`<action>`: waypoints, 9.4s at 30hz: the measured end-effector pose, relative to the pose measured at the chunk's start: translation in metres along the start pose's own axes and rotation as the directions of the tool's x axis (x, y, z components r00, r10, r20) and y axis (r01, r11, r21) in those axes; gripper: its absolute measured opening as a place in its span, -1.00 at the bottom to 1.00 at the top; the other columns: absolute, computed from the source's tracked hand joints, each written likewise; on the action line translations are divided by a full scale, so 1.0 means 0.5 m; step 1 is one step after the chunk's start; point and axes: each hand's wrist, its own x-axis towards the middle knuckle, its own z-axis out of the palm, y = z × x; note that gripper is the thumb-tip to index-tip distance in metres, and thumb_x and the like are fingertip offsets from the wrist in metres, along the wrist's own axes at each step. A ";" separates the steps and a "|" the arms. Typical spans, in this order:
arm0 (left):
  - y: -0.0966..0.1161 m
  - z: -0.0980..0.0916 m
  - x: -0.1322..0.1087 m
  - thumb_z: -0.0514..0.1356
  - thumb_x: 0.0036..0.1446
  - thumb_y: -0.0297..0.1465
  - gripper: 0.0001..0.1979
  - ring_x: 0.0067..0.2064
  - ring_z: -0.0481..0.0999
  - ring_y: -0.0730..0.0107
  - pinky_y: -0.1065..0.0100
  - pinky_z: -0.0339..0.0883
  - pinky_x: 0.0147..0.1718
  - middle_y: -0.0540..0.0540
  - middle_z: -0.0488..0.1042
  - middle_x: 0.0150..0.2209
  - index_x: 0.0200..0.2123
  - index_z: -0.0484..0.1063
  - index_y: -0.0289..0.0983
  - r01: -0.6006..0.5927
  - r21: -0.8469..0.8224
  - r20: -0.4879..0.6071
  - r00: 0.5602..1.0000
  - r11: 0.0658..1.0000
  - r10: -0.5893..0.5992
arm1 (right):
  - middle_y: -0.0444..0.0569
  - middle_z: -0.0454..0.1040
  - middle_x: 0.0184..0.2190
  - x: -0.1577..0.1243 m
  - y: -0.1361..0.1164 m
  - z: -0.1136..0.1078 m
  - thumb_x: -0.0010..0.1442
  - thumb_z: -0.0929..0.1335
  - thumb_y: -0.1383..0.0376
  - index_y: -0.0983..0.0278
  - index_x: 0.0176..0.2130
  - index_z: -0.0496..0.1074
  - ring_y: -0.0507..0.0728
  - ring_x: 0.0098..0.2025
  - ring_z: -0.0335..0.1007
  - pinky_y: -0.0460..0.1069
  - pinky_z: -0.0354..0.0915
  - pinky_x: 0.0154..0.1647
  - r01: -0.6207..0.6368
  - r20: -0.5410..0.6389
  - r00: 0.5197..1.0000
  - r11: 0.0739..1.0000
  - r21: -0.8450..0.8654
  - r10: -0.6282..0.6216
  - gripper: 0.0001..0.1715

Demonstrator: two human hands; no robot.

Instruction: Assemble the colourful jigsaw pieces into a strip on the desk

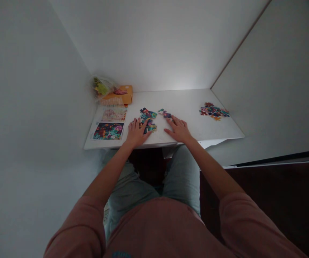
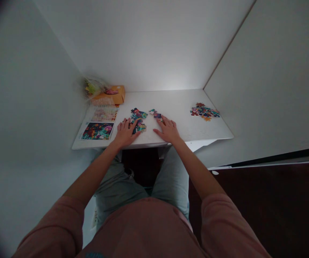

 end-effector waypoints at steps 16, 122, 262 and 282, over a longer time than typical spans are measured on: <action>0.041 0.048 0.201 -0.14 0.20 -0.05 -0.36 0.31 -0.11 0.21 0.05 -0.26 0.25 -0.11 -0.03 0.29 0.26 -0.04 -0.26 -0.114 -0.018 -0.069 0.991 0.993 0.112 | -0.06 0.00 0.27 -0.001 0.021 0.004 0.27 0.09 -0.05 0.14 0.27 0.00 0.14 0.28 -0.14 0.12 -0.29 0.28 0.019 -0.052 0.998 0.999 -0.050 -0.021 -0.32; 0.055 0.041 0.072 -0.23 0.17 0.03 -0.30 0.34 -0.30 0.21 0.03 -0.41 0.28 -0.06 -0.12 0.31 0.27 -0.06 -0.23 0.066 0.007 -0.163 0.984 0.998 -0.064 | -0.14 -0.08 0.29 0.089 0.021 0.016 0.30 0.08 0.03 0.03 0.27 0.00 0.20 0.28 -0.14 0.23 -0.06 0.18 0.000 -0.093 0.996 1.000 0.019 0.001 -0.41; -0.083 0.029 -0.011 -0.20 0.27 -0.11 -0.51 0.18 0.04 0.33 0.18 -0.09 0.12 -0.09 0.20 0.17 0.14 0.14 -0.20 -0.089 0.013 -0.192 0.977 0.996 0.090 | 0.02 0.37 -0.07 0.032 -0.110 0.070 0.13 0.23 -0.15 0.08 -0.09 0.39 0.27 0.03 0.24 0.20 0.08 0.04 0.203 -0.149 0.972 0.972 0.121 -0.184 -0.49; -0.075 0.037 0.008 -0.10 0.22 -0.16 -0.54 0.19 0.10 0.07 0.03 -0.03 0.16 -0.20 0.20 0.15 0.09 0.20 -0.25 -0.034 -0.075 -0.159 0.987 0.997 0.022 | -0.02 0.27 0.08 -0.035 0.019 0.030 0.05 0.28 -0.18 0.06 0.10 0.28 0.26 0.10 0.15 0.21 0.05 0.09 0.173 -0.072 0.984 0.980 0.101 -0.166 -0.29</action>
